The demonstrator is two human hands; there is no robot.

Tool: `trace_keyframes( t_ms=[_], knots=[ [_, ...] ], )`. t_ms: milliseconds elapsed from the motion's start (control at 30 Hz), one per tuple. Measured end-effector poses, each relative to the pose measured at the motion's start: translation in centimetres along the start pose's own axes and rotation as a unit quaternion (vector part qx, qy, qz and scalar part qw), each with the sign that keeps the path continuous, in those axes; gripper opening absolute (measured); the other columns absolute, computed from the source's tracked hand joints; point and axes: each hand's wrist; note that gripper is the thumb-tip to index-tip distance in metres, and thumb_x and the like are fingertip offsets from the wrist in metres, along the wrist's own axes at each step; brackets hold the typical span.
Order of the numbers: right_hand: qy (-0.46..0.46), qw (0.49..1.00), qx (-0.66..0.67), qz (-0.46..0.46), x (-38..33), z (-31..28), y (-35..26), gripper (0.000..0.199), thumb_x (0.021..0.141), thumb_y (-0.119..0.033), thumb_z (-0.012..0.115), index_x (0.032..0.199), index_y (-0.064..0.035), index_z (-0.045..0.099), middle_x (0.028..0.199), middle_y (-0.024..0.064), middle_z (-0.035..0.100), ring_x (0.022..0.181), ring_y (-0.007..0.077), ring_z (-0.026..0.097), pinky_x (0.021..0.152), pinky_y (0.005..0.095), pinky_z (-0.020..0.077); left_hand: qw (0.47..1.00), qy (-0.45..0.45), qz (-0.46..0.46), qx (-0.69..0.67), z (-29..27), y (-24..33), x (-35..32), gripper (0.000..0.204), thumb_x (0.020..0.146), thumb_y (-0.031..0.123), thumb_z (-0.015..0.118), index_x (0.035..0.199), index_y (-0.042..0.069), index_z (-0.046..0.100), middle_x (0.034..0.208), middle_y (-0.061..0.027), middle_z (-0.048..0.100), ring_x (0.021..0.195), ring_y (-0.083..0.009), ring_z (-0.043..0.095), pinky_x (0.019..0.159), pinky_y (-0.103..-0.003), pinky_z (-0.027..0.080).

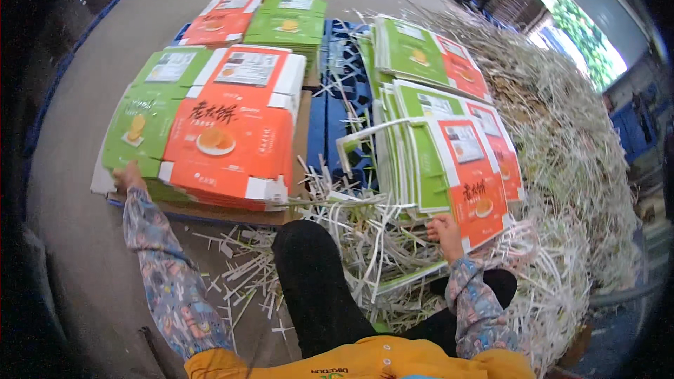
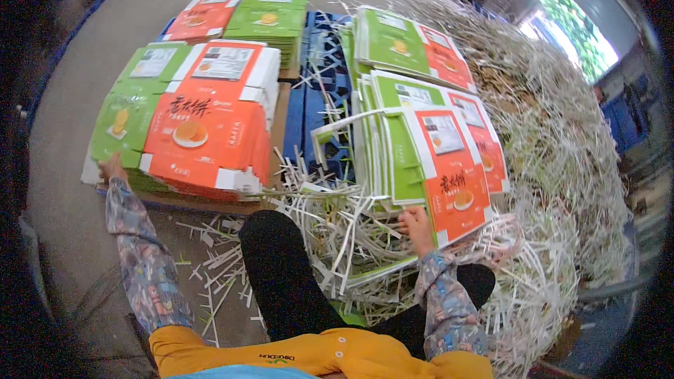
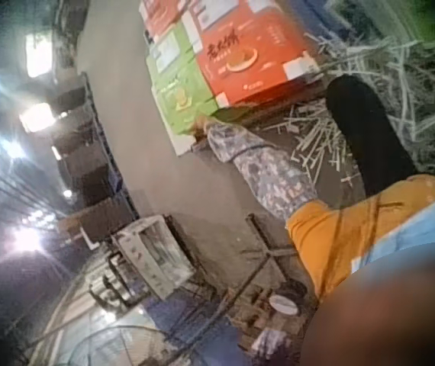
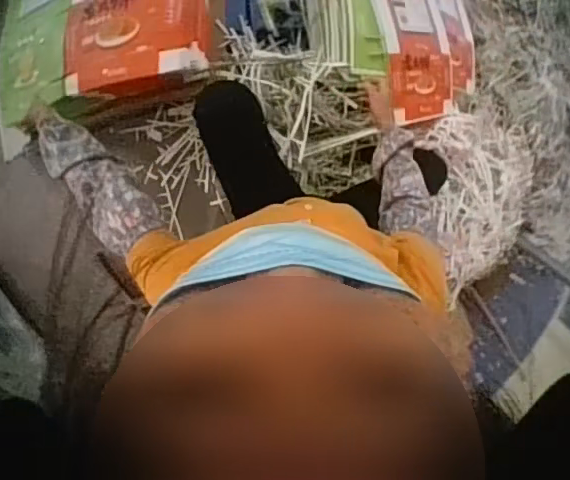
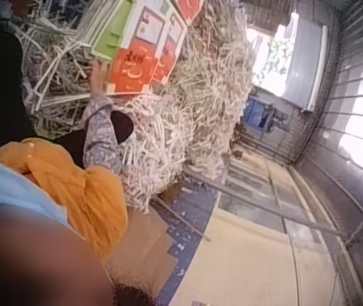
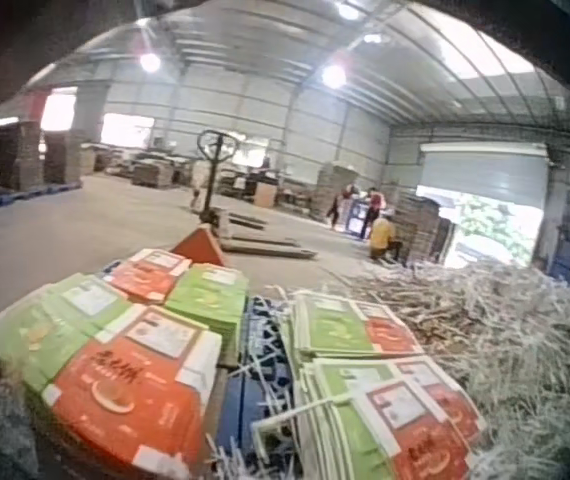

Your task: Sorting and stacking unfolded cardboard product boxes in a warehouse or factory setting.

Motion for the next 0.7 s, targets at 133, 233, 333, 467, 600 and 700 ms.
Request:
trace_keyframes(
  t_ms=[133, 233, 333, 467, 600, 700],
  knots=[
    [0.247, 0.966, -0.043, -0.070, 0.5, -6.7, 6.1, 0.021, 0.076, -0.014, 0.052, 0.092, -0.0010, 0.046, 0.083, 0.0078, 0.052, 0.074, 0.0157, 0.051, 0.067, 0.0296, 0.0431, 0.992, 0.060, 0.092, -0.057, -3.5, -0.8, -1.9, 0.057, 0.067, 0.025, 0.063, 0.116, 0.004, 0.042, 0.112, -0.0177, 0.042, 0.106, -0.0286, 0.040, 0.088, -0.038, 0.033],
    [0.418, 0.900, -0.107, -0.057, 2.3, -11.6, 11.9, 0.030, 0.071, -0.017, 0.056, 0.093, -0.0005, 0.044, 0.084, 0.0077, 0.050, 0.078, 0.0185, 0.048, 0.072, 0.0328, 0.0404, 0.967, 0.049, 0.192, -0.163, -5.6, 0.7, -6.2, 0.054, 0.070, 0.018, 0.061, 0.117, 0.003, 0.040, 0.115, -0.0170, 0.039, 0.106, -0.0275, 0.040, 0.088, -0.037, 0.033],
    [0.427, 0.901, -0.059, 0.053, 2.9, -16.6, 16.2, 0.035, 0.070, -0.018, 0.059, 0.094, 0.0006, 0.042, 0.086, 0.0106, 0.048, 0.081, 0.0210, 0.046, 0.074, 0.0342, 0.0391, 0.912, -0.048, 0.269, -0.306, -8.2, 5.2, -15.8, 0.047, 0.074, 0.007, 0.056, 0.117, -0.001, 0.038, 0.115, -0.0160, 0.038, 0.104, -0.0258, 0.041, 0.088, -0.035, 0.035],
    [0.522, 0.844, -0.062, 0.107, 3.3, -17.2, 18.2, 0.048, 0.069, -0.021, 0.063, 0.102, 0.0032, 0.039, 0.087, 0.0122, 0.046, 0.083, 0.0235, 0.044, 0.078, 0.0363, 0.0373, 0.767, -0.252, 0.286, -0.517, -8.2, 8.2, -25.1, 0.039, 0.077, 0.005, 0.053, 0.112, -0.004, 0.040, 0.108, -0.0107, 0.044, 0.096, -0.0182, 0.046, 0.080, -0.029, 0.040],
    [0.587, 0.801, 0.088, 0.076, 2.7, -12.8, 14.9, 0.075, 0.066, -0.026, 0.067, 0.122, 0.0046, 0.028, 0.112, 0.0161, 0.040, 0.101, 0.0241, 0.040, 0.086, 0.0347, 0.0341, 0.705, -0.386, 0.287, -0.521, -9.7, 8.2, -36.6, 0.033, 0.076, 0.000, 0.052, 0.108, -0.001, 0.044, 0.096, -0.0070, 0.049, 0.080, -0.0135, 0.050, 0.068, -0.022, 0.042],
    [0.514, 0.853, 0.066, 0.057, 2.3, -12.9, 15.9, 0.078, 0.068, -0.030, 0.064, 0.126, 0.0046, 0.025, 0.122, 0.0174, 0.036, 0.110, 0.0235, 0.039, 0.089, 0.0334, 0.0334, 0.656, -0.476, 0.294, -0.506, -8.7, 6.8, -43.0, 0.028, 0.075, -0.001, 0.051, 0.102, 0.001, 0.047, 0.090, -0.0046, 0.049, 0.075, -0.0111, 0.049, 0.064, -0.021, 0.041]
  ],
)
Point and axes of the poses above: each hand's wrist, its own x-axis towards the middle knuckle, its own z-axis out of the palm, y = z × x
